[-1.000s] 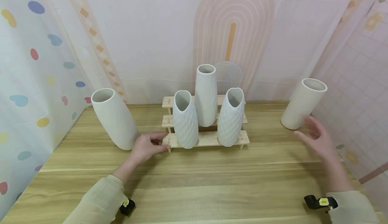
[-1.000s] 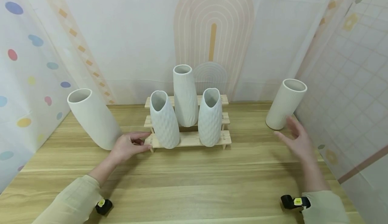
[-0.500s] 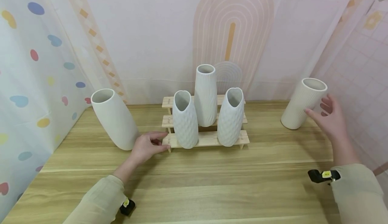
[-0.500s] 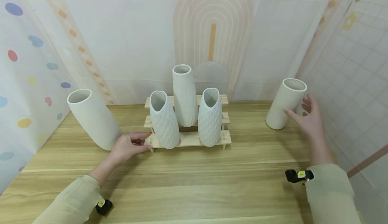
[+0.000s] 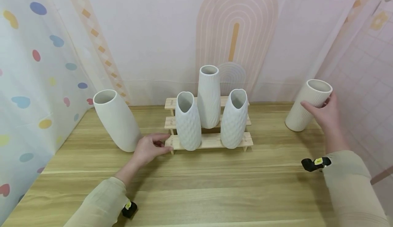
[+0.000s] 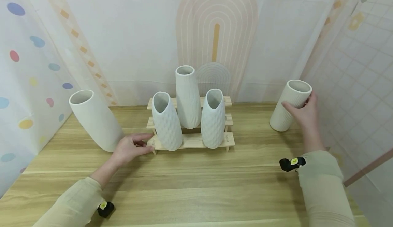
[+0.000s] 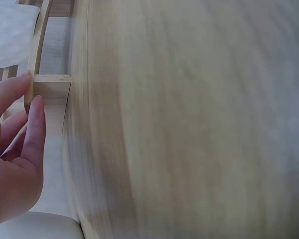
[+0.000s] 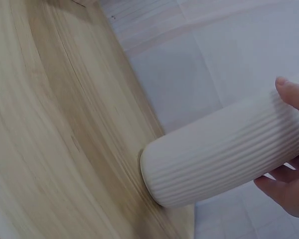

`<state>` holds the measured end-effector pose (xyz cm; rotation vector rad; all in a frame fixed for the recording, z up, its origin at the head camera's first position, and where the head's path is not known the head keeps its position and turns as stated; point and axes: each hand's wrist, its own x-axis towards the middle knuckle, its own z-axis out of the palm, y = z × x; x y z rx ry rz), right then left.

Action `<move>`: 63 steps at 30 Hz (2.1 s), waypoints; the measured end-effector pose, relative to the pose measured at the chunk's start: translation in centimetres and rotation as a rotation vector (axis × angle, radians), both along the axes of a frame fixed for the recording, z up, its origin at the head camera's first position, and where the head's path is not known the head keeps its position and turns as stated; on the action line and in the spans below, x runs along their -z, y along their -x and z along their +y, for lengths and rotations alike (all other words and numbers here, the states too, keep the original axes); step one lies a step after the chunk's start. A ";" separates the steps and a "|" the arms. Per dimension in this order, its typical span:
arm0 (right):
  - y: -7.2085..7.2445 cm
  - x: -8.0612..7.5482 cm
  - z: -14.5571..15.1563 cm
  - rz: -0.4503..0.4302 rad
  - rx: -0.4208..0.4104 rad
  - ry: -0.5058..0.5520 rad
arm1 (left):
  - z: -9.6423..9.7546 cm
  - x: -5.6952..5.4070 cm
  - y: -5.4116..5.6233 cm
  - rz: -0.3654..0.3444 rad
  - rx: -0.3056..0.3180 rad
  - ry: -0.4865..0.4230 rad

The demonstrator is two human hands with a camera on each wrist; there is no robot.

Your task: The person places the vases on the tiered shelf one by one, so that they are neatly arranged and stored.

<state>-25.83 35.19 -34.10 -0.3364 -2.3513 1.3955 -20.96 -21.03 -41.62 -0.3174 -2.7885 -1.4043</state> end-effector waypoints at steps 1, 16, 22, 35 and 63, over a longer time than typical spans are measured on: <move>0.1 0.1 0.0 0.001 0.005 0.006 | 0.0 0.0 0.0 0.000 0.000 -0.001; 0.0 0.6 -0.2 -0.018 0.046 0.027 | 0.1 0.0 0.0 0.011 0.002 0.011; -0.7 0.2 -1.1 -0.040 0.034 -0.006 | 0.0 0.0 0.0 0.011 0.000 0.003; -0.4 -3.3 -4.8 0.187 -0.181 -0.002 | 0.1 0.1 0.1 0.010 0.006 -0.008; 3.5 -8.8 -13.6 0.288 -0.450 0.031 | 0.3 0.3 0.3 0.001 0.019 -0.037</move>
